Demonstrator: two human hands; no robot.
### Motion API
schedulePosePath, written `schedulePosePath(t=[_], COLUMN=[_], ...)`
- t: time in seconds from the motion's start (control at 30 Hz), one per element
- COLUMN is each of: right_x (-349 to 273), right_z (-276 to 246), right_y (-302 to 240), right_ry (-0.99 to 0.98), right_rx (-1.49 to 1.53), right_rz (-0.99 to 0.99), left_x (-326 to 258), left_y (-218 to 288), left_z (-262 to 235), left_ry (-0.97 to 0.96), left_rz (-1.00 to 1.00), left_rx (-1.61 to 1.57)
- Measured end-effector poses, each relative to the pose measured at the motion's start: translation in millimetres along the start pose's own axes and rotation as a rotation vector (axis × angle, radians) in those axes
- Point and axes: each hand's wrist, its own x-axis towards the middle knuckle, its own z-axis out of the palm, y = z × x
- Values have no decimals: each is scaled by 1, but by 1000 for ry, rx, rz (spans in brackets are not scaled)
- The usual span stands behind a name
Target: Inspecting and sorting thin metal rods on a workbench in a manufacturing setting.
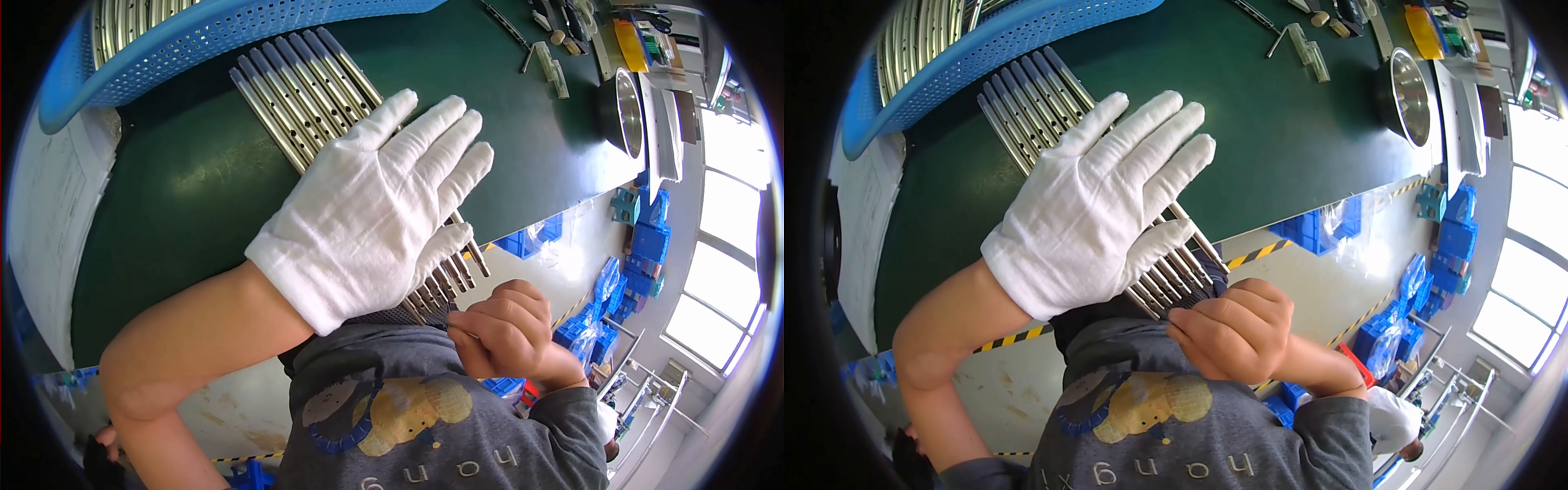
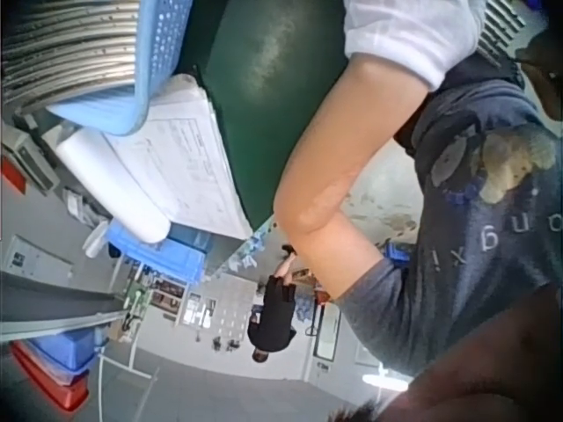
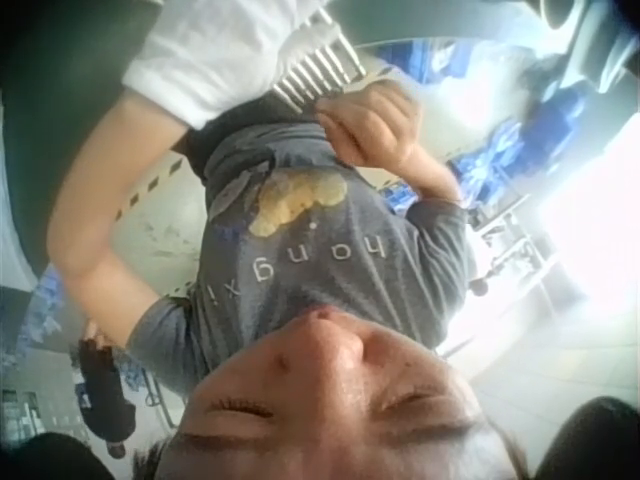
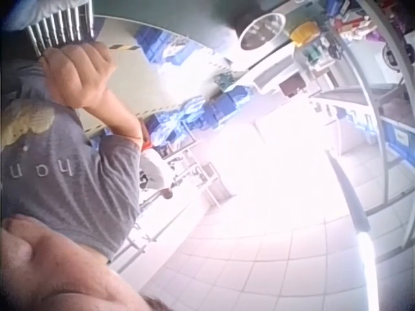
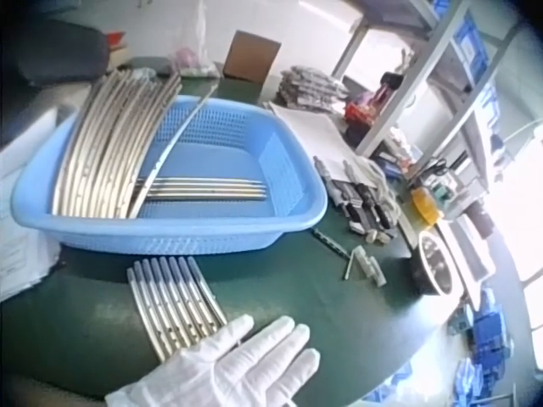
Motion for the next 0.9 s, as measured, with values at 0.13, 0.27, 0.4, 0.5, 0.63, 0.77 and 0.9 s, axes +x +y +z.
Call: schedulePosePath(t=[0.13, 0.27, 0.4, 0.5, 0.63, 0.77, 0.9], right_x=[0, 2, 7, 7, 5, 6, 1], right_z=[3, 4, 2, 4, 7, 4, 2], right_y=[2, 1, -2, 0, 7, 5, -2], right_ry=[10, 19, -18, 8, 37, 48, 60], right_rx=[-10, -62, -154, -94, 9, -11, -57], right_rz=[14, -29, -112, -86, -29, -53, -115], left_x=[1, 2, 3, 4, 5, 4, 7], left_y=[0, 0, -1, 0, 1, -1, -1], left_z=[1, 2, 4, 4, 5, 5, 7], left_ry=[12, 25, 43, 40, 43, 51, 72], left_rz=[-2, -11, -14, -13, -13, -5, 9], left_rx=[-15, -22, -14, -21, -26, -9, -3])
